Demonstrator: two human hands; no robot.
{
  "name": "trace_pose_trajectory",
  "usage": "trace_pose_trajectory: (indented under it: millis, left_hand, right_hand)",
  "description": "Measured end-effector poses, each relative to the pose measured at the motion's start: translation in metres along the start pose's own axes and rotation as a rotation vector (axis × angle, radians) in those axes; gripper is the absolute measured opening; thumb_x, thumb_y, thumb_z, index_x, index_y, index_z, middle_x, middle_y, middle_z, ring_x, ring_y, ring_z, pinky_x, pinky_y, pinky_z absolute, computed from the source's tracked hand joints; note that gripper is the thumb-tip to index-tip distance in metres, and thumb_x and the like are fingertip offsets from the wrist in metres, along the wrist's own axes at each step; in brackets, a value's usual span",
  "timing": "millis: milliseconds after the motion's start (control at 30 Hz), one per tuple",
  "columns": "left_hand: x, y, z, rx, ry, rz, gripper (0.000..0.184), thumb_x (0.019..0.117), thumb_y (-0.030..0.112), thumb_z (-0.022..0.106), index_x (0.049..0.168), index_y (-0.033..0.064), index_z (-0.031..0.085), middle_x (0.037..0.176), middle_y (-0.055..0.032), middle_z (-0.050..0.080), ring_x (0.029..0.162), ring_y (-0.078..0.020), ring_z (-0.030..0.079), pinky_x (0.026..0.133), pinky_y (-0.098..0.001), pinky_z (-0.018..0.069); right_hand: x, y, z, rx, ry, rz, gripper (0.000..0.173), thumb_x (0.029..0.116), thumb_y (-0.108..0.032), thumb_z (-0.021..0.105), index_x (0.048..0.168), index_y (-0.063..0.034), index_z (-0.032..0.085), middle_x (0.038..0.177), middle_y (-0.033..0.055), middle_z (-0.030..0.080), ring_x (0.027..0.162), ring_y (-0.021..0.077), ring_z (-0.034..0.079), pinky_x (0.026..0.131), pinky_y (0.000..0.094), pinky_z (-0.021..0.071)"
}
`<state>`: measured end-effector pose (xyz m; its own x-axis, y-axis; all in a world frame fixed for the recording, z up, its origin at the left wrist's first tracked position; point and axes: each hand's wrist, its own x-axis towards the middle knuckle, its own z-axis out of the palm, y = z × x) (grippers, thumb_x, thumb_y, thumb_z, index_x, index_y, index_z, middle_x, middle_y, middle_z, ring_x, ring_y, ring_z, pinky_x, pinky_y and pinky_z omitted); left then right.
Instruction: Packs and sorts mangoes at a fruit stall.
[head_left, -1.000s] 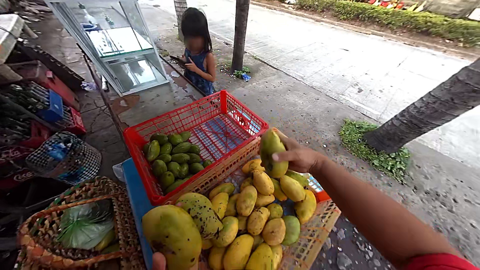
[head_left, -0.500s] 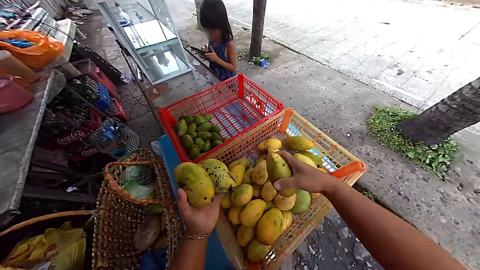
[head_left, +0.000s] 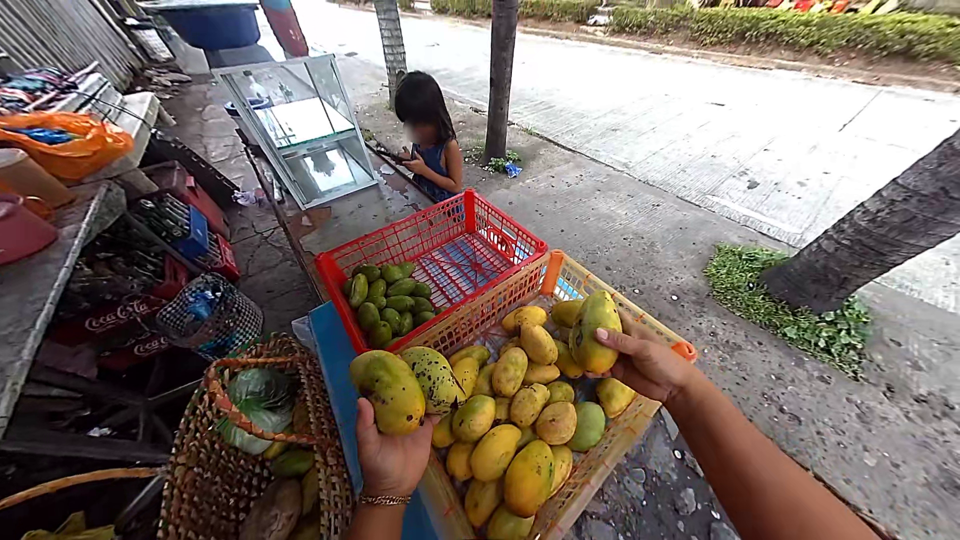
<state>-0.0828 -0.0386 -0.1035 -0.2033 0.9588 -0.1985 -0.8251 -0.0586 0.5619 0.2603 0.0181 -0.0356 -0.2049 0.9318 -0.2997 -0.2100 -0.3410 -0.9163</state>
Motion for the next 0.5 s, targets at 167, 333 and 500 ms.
trace_pose_trajectory:
  millis: [167,333,500]
  left_hand:
    - [0.003,0.003,-0.001,0.040,-0.040,-0.027,0.096,0.0605,0.079,0.077,0.135,0.0201,0.058,0.124,-0.0161,0.067,0.107,-0.0368,0.069,0.079,-0.0604,0.0587]
    - [-0.004,0.002,0.022,0.036,0.070,0.032,0.067,0.0894,0.072,0.050,0.131,0.0198,0.054,0.120,-0.0122,0.066,0.106,-0.0331,0.067,0.075,-0.0593,0.0574]
    - [-0.017,0.000,0.039,0.140,0.051,0.321,0.047,0.1101,0.033,0.017,0.111,0.0091,0.057,0.091,0.0045,0.074,0.089,-0.0026,0.072,0.079,-0.0235,0.0606]
  right_hand:
    - [-0.004,0.005,0.039,-0.211,-0.126,-0.105,0.105,0.0760,-0.033,0.085,0.158,-0.0236,0.022,0.129,0.0149,0.064,0.106,0.0284,0.070,0.087,0.0466,0.0618]
    - [-0.009,0.034,0.119,-0.366,-0.382,-0.470,0.104,0.0791,-0.025,0.087,0.158,-0.0025,0.022,0.142,0.0216,0.051,0.121,0.0242,0.062,0.101,0.0409,0.0557]
    - [-0.026,0.053,0.179,-0.719,-0.342,-0.628,0.096,0.0712,-0.017,0.092,0.154,-0.0121,0.044,0.144,0.0261,0.049,0.125,0.0395,0.058,0.096,0.0519,0.0563]
